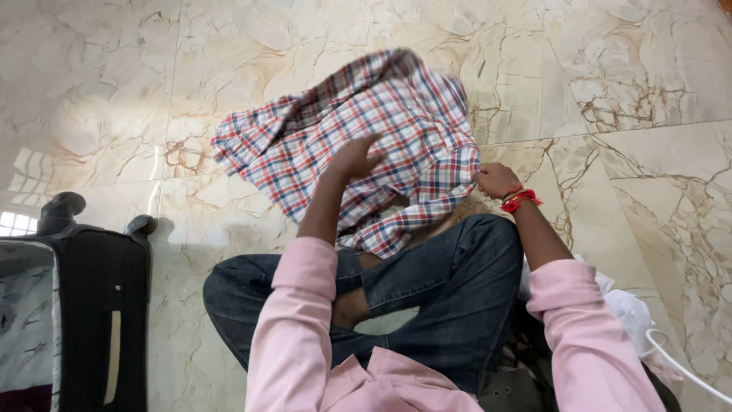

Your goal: The person buttons and folds a plaid shirt while sitting on the floor next to a suitcase.

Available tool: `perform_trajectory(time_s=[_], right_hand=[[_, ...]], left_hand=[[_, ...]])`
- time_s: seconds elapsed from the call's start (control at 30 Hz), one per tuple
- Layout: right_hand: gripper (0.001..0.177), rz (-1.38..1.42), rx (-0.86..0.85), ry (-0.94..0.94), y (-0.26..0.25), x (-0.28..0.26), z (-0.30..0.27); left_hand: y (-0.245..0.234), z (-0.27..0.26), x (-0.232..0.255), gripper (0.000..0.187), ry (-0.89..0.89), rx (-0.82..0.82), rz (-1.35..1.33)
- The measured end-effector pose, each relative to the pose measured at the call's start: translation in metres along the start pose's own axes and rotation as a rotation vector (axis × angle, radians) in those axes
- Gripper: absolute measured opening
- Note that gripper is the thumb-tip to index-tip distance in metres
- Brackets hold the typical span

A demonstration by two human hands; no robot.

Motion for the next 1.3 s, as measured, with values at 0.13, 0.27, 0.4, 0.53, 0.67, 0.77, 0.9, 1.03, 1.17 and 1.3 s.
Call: perform_trajectory(time_s=[0.13, 0.27, 0.4, 0.53, 0.67, 0.77, 0.9, 1.03, 1.17, 1.3], right_hand=[[0.038, -0.345, -0.053, 0.007, 0.015, 0.025, 0.032], [0.035, -0.509, 0.105, 0.076, -0.005, -0.008, 0.015], [0.041, -0.623, 0.132, 0.222, -0.024, -0.066, -0.014], [0.044, -0.620, 0.254, -0.175, 0.001, -0.134, -0.041], [0.050, -0.552, -0.144, -0.375, 0.101, -0.176, -0.067], [0.059, -0.669, -0.322, -0.468, 0.155, -0.178, -0.082], [0.070, -0.838, -0.290, -0.656, 0.173, -0.179, -0.082], [0.067, -0.933, -0.444, -0.500, 0.180, -0.168, -0.089], [0.071, -0.957, -0.478, -0.461, 0.185, -0.167, -0.097], [0.073, -0.870, -0.437, -0.547, 0.198, -0.167, -0.104]], left_hand=[[0.104, -0.104, -0.071, 0.087, -0.386, -0.372, 0.264], [0.112, -0.134, -0.110, 0.092, -0.282, -0.075, 0.314], [0.115, -0.138, -0.127, 0.041, -0.248, 0.199, 0.329], [0.098, -0.138, -0.128, 0.016, -0.290, 0.403, 0.365], [0.075, -0.148, -0.110, 0.023, -0.171, 0.551, 0.511], [0.052, -0.156, -0.116, 0.006, -0.243, 0.539, 0.737], [-0.019, -0.174, -0.120, 0.010, -0.379, 0.630, 0.761], [-0.051, -0.218, -0.141, 0.033, -0.716, 0.895, 0.397], [-0.013, -0.227, -0.198, 0.033, -1.153, 0.856, -0.820], [0.006, -0.210, -0.217, 0.034, -0.933, 0.874, -1.233]])
Point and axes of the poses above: each hand's wrist, its own z-axis towards the middle knuckle, its own y-axis out of the palm, x = y × z, the point moved 7 cm from there along z, towards the middle knuckle, and after that the axes turned 1 degree about x, right-handed, at the moved point
